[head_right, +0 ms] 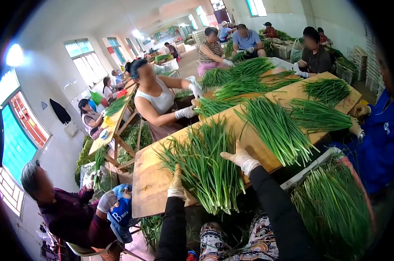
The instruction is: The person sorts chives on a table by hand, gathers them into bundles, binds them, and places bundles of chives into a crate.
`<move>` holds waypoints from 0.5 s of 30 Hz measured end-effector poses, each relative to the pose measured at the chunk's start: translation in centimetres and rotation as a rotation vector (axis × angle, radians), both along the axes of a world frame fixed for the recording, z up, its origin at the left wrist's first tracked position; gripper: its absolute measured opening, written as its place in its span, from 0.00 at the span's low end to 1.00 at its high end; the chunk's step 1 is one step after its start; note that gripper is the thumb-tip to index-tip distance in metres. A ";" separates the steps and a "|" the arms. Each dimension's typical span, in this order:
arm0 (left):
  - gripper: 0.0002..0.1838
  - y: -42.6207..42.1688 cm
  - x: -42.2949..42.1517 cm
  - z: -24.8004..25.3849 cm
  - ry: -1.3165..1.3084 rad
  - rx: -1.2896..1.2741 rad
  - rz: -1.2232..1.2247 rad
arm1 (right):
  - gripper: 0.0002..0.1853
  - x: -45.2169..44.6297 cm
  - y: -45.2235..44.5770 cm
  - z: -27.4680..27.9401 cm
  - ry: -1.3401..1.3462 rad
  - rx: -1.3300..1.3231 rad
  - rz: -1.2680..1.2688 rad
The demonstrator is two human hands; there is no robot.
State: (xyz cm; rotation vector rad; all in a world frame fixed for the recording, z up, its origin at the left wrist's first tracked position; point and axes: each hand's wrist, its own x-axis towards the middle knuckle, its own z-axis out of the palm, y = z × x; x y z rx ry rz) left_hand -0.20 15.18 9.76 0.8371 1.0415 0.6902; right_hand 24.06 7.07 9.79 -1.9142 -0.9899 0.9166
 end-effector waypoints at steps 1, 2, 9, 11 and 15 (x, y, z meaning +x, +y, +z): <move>0.50 -2.5 0.7 2.8 -0.135 0.085 0.097 | 0.66 0.3 0.0 -0.3 0.011 0.006 0.043; 0.54 -3.6 0.9 2.5 -0.231 0.113 0.161 | 0.67 -1.1 -0.9 -1.9 -0.124 0.157 0.042; 0.62 -3.5 2.2 -3.8 0.804 1.010 -0.043 | 0.60 -8.7 -3.0 -1.2 -0.484 -0.104 0.021; 0.52 -3.3 2.7 -5.1 0.658 0.998 0.090 | 0.56 -6.7 -2.6 -4.8 -0.483 0.272 -0.175; 0.39 -3.0 2.5 -6.4 0.310 1.018 0.366 | 0.46 -3.3 -2.6 -7.2 -0.124 0.332 -0.346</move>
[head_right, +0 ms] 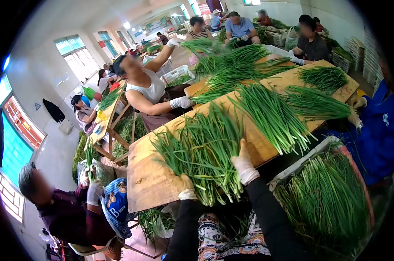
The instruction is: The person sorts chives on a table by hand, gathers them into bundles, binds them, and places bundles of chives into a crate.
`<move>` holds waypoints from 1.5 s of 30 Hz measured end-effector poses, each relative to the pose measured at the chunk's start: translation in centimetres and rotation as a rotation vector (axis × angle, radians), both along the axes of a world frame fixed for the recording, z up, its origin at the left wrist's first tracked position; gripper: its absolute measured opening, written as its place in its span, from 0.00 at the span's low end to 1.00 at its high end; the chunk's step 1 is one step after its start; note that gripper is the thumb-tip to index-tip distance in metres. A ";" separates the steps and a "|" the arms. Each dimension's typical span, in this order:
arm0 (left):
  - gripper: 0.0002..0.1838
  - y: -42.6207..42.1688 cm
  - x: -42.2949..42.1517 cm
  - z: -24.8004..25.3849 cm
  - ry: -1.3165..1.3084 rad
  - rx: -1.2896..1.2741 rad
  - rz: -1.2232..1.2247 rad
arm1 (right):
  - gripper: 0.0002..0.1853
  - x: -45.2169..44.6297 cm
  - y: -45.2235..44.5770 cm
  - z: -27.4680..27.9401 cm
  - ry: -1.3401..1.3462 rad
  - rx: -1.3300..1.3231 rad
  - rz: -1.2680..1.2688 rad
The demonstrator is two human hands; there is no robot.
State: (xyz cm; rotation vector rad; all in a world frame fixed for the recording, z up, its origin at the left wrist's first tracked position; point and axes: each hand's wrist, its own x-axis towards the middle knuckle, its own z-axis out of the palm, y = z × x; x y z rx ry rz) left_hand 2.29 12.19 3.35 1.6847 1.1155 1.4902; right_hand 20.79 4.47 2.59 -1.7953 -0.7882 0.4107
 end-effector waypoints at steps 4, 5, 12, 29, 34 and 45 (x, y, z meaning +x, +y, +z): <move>0.42 2.4 -0.8 -3.0 -0.486 -0.231 -0.056 | 0.37 2.9 -0.8 0.1 -0.201 -0.219 -0.015; 0.42 2.5 -0.7 -3.7 -0.488 -0.231 -0.051 | 0.39 3.0 -0.4 -0.9 -0.434 -0.233 -0.078; 0.35 0.1 2.3 -2.3 -0.283 -0.388 -0.290 | 0.37 -2.0 0.9 0.6 -0.052 -0.245 0.158; 0.40 -0.6 0.0 0.0 0.641 0.096 -0.114 | 0.40 2.9 2.4 -1.1 -0.226 -0.047 0.032; 0.30 -0.6 2.1 -1.7 0.831 0.351 0.284 | 0.38 1.7 1.2 0.4 -0.628 -0.131 -0.019; 0.35 -4.2 5.8 2.8 1.088 0.182 -0.505 | 0.12 2.5 5.8 11.2 -1.082 -0.131 0.194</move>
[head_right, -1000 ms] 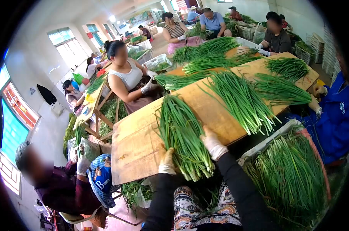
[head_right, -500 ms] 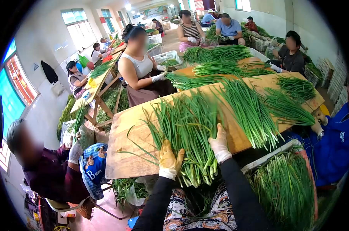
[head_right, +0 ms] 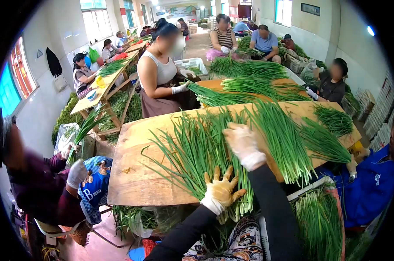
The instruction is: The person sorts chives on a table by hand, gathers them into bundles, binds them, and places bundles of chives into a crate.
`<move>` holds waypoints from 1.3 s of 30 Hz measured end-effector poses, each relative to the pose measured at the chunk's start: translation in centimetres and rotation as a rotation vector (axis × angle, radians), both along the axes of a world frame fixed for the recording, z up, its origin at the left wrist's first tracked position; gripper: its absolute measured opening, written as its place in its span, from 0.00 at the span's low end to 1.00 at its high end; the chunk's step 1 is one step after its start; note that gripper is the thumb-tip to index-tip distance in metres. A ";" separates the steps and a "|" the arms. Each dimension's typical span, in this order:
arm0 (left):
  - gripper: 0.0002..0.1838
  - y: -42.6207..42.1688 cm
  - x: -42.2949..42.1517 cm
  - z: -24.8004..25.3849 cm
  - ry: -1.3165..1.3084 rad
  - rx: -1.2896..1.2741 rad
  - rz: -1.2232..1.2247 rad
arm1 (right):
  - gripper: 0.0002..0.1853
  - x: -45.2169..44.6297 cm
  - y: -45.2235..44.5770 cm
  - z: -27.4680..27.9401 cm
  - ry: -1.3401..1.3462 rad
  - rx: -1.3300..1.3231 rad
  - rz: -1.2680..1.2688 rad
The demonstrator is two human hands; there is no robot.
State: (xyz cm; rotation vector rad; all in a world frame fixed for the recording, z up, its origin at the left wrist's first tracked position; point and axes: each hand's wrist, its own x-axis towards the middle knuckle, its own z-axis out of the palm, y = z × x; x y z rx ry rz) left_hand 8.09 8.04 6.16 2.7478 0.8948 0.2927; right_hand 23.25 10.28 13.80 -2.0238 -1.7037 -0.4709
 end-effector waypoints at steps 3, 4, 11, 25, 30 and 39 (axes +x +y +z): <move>0.35 -0.1 -0.2 0.0 -0.023 -0.018 -0.002 | 0.13 -1.0 5.7 -1.4 0.003 -0.239 0.240; 0.35 -0.1 -0.2 0.1 -0.024 -0.028 -0.002 | 0.14 -1.9 7.2 -1.8 -0.010 -0.317 0.247; 0.40 0.0 -1.2 0.7 -0.065 -0.030 0.076 | 0.14 -0.5 12.3 -4.9 -0.259 -0.678 -0.062; 0.40 -0.4 -1.2 -0.6 -0.173 0.138 0.081 | 0.12 1.3 6.2 6.0 -0.300 -0.827 -0.292; 0.37 -0.2 -1.1 -1.0 -0.128 0.112 0.003 | 0.19 -0.1 10.1 1.4 0.301 -0.364 0.187; 0.45 -0.2 -1.9 0.3 -0.322 0.124 0.118 | 0.07 1.4 11.1 -2.4 0.197 -0.445 0.029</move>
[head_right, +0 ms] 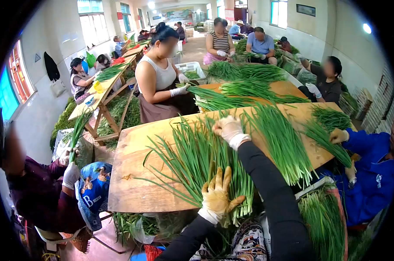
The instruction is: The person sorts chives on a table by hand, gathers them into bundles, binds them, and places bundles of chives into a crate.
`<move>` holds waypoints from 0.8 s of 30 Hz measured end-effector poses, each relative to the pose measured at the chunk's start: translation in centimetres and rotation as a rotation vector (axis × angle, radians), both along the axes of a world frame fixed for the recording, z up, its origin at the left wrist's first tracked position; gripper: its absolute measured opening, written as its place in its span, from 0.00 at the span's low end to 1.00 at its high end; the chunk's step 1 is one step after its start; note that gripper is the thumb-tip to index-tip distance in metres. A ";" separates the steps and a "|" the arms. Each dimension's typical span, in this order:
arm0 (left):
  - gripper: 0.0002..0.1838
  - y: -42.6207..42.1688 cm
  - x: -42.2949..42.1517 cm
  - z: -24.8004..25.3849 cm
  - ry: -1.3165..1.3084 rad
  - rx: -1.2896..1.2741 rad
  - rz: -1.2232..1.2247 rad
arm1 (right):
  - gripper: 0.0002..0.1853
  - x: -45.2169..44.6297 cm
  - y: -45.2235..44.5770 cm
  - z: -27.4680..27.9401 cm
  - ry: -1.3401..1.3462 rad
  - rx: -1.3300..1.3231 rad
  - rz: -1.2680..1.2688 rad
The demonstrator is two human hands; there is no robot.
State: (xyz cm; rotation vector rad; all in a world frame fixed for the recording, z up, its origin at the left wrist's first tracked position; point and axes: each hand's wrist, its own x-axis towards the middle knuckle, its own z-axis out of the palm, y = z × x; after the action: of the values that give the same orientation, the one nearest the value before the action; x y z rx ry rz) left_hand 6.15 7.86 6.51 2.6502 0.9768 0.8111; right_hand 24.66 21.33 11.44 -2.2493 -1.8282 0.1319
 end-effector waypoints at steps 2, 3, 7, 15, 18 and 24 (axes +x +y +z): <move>0.49 -0.1 0.1 0.0 -0.015 -0.027 0.014 | 0.07 0.3 -1.2 2.7 -0.012 0.166 0.008; 0.48 -0.2 0.2 0.0 0.071 -0.006 0.021 | 0.08 0.5 -1.9 3.7 -0.043 0.242 0.028; 0.43 -0.4 0.2 -0.2 0.129 -0.012 0.003 | 0.06 1.3 -4.6 6.5 0.405 0.461 0.200; 0.23 -1.0 -3.5 -0.1 -0.191 0.221 -0.240 | 0.02 -1.9 -14.7 14.7 1.220 0.584 0.454; 0.15 1.5 -7.3 -1.8 -0.821 -0.021 -0.263 | 0.06 -3.9 -20.3 15.9 1.471 0.506 0.392; 0.25 4.7 -8.4 1.1 -0.462 -0.121 0.143 | 0.10 -6.9 -29.8 14.3 1.564 0.439 0.525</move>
State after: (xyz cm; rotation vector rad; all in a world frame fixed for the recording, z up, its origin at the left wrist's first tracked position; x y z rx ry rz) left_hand -2.27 12.54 7.58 2.1630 1.0504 1.2769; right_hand 17.79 -8.45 25.78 -0.6964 -1.1718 1.0621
